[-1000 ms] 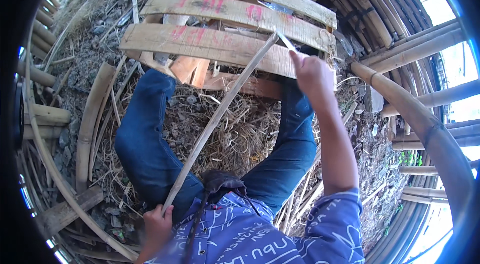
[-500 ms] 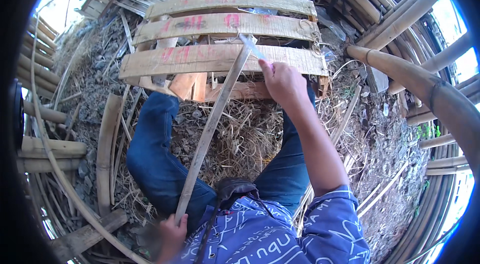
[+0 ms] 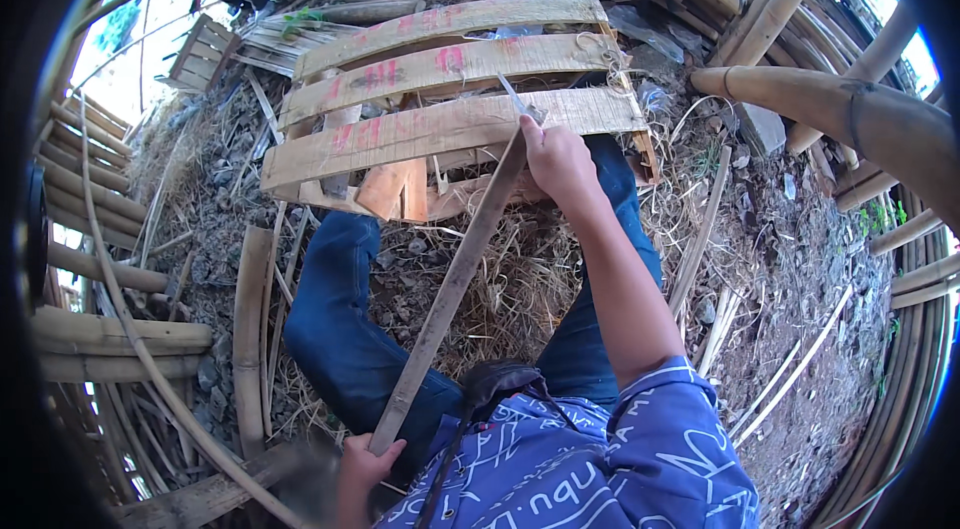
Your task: The person uses a knife to shave the outer layer off a strip of bamboo while seated outdoors. They hold the bamboo strip with their left hand and move the knife along the length of the strip with their right hand to remove bark and smooth the surface.
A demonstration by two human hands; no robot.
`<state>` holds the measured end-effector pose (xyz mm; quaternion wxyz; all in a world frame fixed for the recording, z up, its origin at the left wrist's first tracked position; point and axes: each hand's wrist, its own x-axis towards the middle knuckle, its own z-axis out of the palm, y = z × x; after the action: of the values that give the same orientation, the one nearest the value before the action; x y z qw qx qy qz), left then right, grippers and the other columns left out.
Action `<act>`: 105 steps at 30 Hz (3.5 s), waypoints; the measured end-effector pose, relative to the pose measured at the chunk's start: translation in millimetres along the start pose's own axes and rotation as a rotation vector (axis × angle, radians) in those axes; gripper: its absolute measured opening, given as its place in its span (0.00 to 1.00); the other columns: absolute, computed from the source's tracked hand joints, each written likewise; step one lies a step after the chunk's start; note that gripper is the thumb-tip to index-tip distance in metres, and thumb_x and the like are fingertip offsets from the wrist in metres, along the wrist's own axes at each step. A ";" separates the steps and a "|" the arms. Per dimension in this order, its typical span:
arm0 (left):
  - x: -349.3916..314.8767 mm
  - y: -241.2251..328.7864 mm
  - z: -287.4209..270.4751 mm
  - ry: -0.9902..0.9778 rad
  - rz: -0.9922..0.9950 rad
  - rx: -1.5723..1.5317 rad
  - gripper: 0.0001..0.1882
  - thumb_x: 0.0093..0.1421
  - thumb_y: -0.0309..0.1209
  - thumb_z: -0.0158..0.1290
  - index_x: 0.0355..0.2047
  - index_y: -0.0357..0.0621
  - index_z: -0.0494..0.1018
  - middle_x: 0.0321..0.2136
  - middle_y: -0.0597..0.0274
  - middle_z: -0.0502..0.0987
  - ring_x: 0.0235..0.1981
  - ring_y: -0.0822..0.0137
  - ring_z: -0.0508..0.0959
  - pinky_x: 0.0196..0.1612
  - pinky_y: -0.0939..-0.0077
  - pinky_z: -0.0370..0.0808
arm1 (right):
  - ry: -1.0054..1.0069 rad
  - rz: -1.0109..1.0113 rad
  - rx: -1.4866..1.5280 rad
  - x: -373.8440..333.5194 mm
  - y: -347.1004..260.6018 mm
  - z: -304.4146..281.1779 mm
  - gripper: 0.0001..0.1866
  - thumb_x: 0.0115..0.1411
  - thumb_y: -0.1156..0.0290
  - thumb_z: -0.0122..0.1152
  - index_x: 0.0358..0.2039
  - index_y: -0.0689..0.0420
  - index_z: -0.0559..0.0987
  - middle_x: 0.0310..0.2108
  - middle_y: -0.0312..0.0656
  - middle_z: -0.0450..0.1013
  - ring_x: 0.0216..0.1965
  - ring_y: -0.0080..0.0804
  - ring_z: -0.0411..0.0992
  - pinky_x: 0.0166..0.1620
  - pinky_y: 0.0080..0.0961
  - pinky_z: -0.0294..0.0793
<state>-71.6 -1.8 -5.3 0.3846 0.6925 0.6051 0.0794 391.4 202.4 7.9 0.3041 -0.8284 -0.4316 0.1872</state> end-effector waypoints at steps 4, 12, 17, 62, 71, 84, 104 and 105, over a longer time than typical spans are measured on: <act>7.9 7.1 -15.6 -0.226 -0.296 -0.125 0.19 0.50 0.41 0.66 0.19 0.35 0.77 0.10 0.63 0.72 0.11 0.73 0.73 0.17 0.75 0.69 | 0.002 0.057 -0.009 -26.1 16.5 -13.0 0.35 0.65 0.43 0.42 0.26 0.67 0.80 0.30 0.66 0.74 0.40 0.65 0.72 0.46 0.50 0.71; 5.8 0.1 -15.4 -0.303 -0.344 -0.157 0.16 0.52 0.40 0.65 0.23 0.37 0.78 0.11 0.66 0.72 0.12 0.76 0.72 0.18 0.78 0.68 | 0.086 0.072 -0.143 -46.9 40.8 -46.2 0.37 0.65 0.41 0.41 0.24 0.65 0.80 0.28 0.62 0.75 0.37 0.61 0.74 0.43 0.49 0.72; 1.8 -0.5 -12.4 -0.268 -0.326 -0.096 0.17 0.52 0.40 0.65 0.25 0.36 0.78 0.12 0.65 0.73 0.13 0.75 0.73 0.20 0.77 0.70 | 0.117 0.044 -0.371 -49.5 54.6 -52.7 0.37 0.64 0.38 0.40 0.24 0.60 0.80 0.26 0.56 0.76 0.33 0.55 0.76 0.38 0.47 0.74; 3.9 44.5 -35.5 0.111 0.072 0.092 0.13 0.61 0.36 0.53 0.30 0.36 0.68 0.18 0.45 0.72 0.22 0.46 0.76 0.27 0.58 0.69 | -0.173 -0.141 0.699 -163.3 21.5 48.0 0.24 0.68 0.59 0.50 0.18 0.64 0.68 0.12 0.33 0.56 0.18 0.19 0.53 0.21 0.28 0.55; 22.5 61.1 -37.9 0.083 0.005 0.232 0.17 0.63 0.39 0.51 0.27 0.35 0.70 0.20 0.38 0.73 0.27 0.38 0.76 0.29 0.51 0.70 | -0.400 -0.340 0.370 -191.7 -37.9 34.5 0.22 0.64 0.54 0.54 0.23 0.61 0.76 0.14 0.46 0.66 0.18 0.40 0.66 0.24 0.37 0.65; 28.4 55.8 -27.5 0.156 -0.020 0.258 0.23 0.56 0.46 0.58 0.20 0.37 0.70 0.16 0.41 0.73 0.23 0.39 0.76 0.27 0.51 0.72 | -0.273 -0.374 0.125 -173.5 -22.9 48.4 0.26 0.61 0.46 0.54 0.20 0.57 0.76 0.15 0.50 0.71 0.21 0.53 0.73 0.26 0.46 0.71; 38.6 64.8 -13.9 0.298 -0.033 0.163 0.22 0.49 0.39 0.65 0.15 0.37 0.66 0.12 0.45 0.70 0.17 0.42 0.74 0.22 0.57 0.69 | -0.156 -0.415 0.074 -144.1 -9.0 60.1 0.23 0.59 0.49 0.60 0.20 0.57 0.74 0.15 0.49 0.70 0.20 0.52 0.73 0.25 0.43 0.71; 38.6 64.3 -13.5 0.305 -0.028 0.166 0.22 0.49 0.38 0.65 0.15 0.37 0.66 0.12 0.45 0.70 0.17 0.42 0.74 0.22 0.57 0.69 | -0.144 -0.391 0.080 -141.7 -8.2 59.7 0.23 0.59 0.50 0.60 0.20 0.57 0.74 0.15 0.49 0.70 0.21 0.52 0.73 0.25 0.43 0.71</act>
<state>-19.5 40.6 30.7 0.2310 0.6933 0.6705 0.1280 273.3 109.0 -24.4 0.3359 -0.7006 -0.5968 0.2003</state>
